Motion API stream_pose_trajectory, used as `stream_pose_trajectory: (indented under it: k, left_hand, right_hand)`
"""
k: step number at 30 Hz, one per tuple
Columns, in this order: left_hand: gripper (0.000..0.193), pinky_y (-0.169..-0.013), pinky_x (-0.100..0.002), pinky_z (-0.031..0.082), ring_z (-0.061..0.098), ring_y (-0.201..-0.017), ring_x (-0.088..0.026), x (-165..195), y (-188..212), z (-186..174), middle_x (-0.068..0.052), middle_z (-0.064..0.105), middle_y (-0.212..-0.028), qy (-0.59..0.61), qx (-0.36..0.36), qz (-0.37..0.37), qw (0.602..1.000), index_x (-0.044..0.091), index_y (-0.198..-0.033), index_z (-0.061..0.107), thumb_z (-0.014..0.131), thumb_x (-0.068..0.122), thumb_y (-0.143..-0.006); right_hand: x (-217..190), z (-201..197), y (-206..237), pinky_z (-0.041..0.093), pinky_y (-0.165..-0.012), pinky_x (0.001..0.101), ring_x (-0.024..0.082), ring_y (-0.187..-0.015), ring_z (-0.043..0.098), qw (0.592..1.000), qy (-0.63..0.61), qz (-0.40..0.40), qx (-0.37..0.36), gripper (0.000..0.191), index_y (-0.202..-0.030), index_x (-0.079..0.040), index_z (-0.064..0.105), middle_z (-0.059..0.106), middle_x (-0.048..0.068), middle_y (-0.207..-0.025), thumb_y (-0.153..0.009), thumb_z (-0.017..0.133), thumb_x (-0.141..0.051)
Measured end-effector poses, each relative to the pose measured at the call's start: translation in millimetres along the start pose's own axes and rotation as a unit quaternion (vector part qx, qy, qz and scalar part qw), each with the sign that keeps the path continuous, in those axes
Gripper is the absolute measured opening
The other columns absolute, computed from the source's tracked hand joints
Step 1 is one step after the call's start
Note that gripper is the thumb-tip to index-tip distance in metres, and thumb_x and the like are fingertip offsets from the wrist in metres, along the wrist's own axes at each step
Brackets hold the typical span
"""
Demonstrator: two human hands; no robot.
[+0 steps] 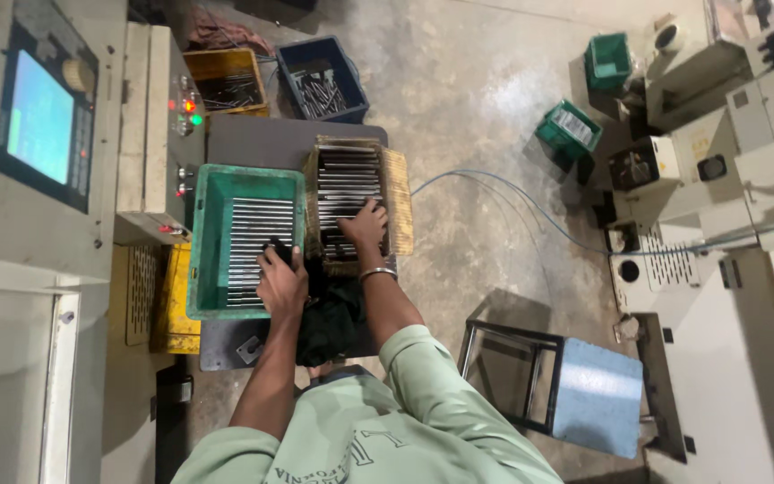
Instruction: The person operates a metalworking machine by inserting cylindrical metal rods into the machine's interior, adjusting internal components, and using a tool to manipulate parts. The person then closes the machine door and continues handling metal rods from a nearby container.
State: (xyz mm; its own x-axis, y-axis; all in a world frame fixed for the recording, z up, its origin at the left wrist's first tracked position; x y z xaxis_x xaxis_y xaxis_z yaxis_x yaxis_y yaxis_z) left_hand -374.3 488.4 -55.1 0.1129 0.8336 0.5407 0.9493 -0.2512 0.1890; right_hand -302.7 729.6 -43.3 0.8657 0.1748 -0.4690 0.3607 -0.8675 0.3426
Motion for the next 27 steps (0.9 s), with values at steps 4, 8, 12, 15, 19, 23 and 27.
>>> stream_pose_trajectory:
  k: [4, 8, 12, 15, 19, 23, 27]
  left_hand:
    - [0.062, -0.080, -0.058, 0.052, 0.066, -0.102, -0.046, 4, -2, 1, -0.024, 0.055, -0.130, 0.006, 0.017, 0.013, 1.000, 0.004, -0.138, 0.046, 0.050, 0.054, -0.101]
    - [0.062, -0.083, -0.057, 0.053, 0.067, -0.102, -0.045, 0, -1, 4, -0.022, 0.057, -0.129, -0.002, 0.011, 0.007, 1.000, 0.004, -0.137, 0.048, 0.050, 0.055, -0.103]
    - [0.062, -0.081, -0.058, 0.053, 0.066, -0.102, -0.046, 0, -3, 1, -0.023, 0.057, -0.129, 0.007, 0.020, 0.013, 1.000, 0.003, -0.137, 0.047, 0.050, 0.054, -0.102]
    - [0.061, -0.081, -0.058, 0.053, 0.066, -0.102, -0.046, 0, -5, 3, -0.023, 0.057, -0.128, 0.004, 0.015, 0.013, 1.000, 0.003, -0.135, 0.048, 0.050, 0.054, -0.102]
    - [0.060, -0.082, -0.057, 0.054, 0.066, -0.104, -0.045, 1, -4, 7, -0.023, 0.057, -0.127, -0.004, 0.009, 0.016, 1.000, 0.004, -0.135, 0.048, 0.050, 0.055, -0.103]
    - [0.060, -0.081, -0.056, 0.055, 0.067, -0.103, -0.044, 1, -5, 11, -0.022, 0.057, -0.128, -0.014, 0.003, 0.014, 1.000, 0.003, -0.134, 0.048, 0.049, 0.054, -0.103]
    - [0.062, -0.080, -0.056, 0.055, 0.068, -0.102, -0.044, -1, -9, 14, -0.023, 0.057, -0.127, -0.016, -0.003, 0.015, 1.000, 0.001, -0.134, 0.048, 0.049, 0.054, -0.103]
  right_hand:
    - [1, -2, -3, 0.041, -0.112, 0.0515, 0.040, -0.140, 0.037, 1.000, 0.000, -0.013, 0.010, 0.100, -0.149, -0.014, 0.034, 0.040, 0.019, -0.146, -0.067, 0.084, -0.041]
    - [1, 2, -4, 0.042, -0.110, 0.0524, 0.040, -0.140, 0.037, 0.999, 0.013, -0.043, 0.021, 0.106, -0.151, -0.010, 0.031, 0.040, 0.020, -0.147, -0.066, 0.085, -0.044]
    - [3, 8, -4, 0.040, -0.111, 0.0539, 0.042, -0.141, 0.036, 0.999, 0.015, -0.052, 0.001, 0.116, -0.158, -0.010, 0.022, 0.037, 0.022, -0.151, -0.065, 0.085, -0.041]
    - [3, 11, -6, 0.037, -0.114, 0.0541, 0.042, -0.141, 0.035, 0.998, 0.041, -0.042, -0.020, 0.121, -0.160, -0.011, 0.016, 0.034, 0.023, -0.155, -0.067, 0.086, -0.045]
    - [2, 8, 0, 0.035, -0.116, 0.0525, 0.041, -0.144, 0.035, 0.998, 0.042, -0.036, -0.004, 0.117, -0.162, -0.014, 0.019, 0.037, 0.022, -0.154, -0.069, 0.083, -0.043]
    - [0, 8, 9, 0.031, -0.116, 0.0533, 0.042, -0.143, 0.031, 0.999, 0.044, -0.026, 0.000, 0.115, -0.160, -0.012, 0.019, 0.033, 0.025, -0.154, -0.069, 0.085, -0.040]
    - [4, 10, 15, 0.037, -0.115, 0.0517, 0.041, -0.141, 0.036, 0.998, 0.055, -0.023, -0.011, 0.109, -0.156, -0.004, 0.027, 0.038, 0.024, -0.151, -0.069, 0.083, -0.040]
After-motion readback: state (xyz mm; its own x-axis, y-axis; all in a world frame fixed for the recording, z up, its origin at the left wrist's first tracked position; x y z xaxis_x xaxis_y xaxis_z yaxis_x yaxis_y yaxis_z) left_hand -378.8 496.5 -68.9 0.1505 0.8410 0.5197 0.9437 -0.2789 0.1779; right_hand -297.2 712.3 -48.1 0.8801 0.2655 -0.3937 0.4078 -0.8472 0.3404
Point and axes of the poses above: each hand's wrist, its own y-axis away from the middle knuckle, its own z-axis out of the palm, x = y × z, the point moved 10 cm from there along -y, towards the middle knuckle
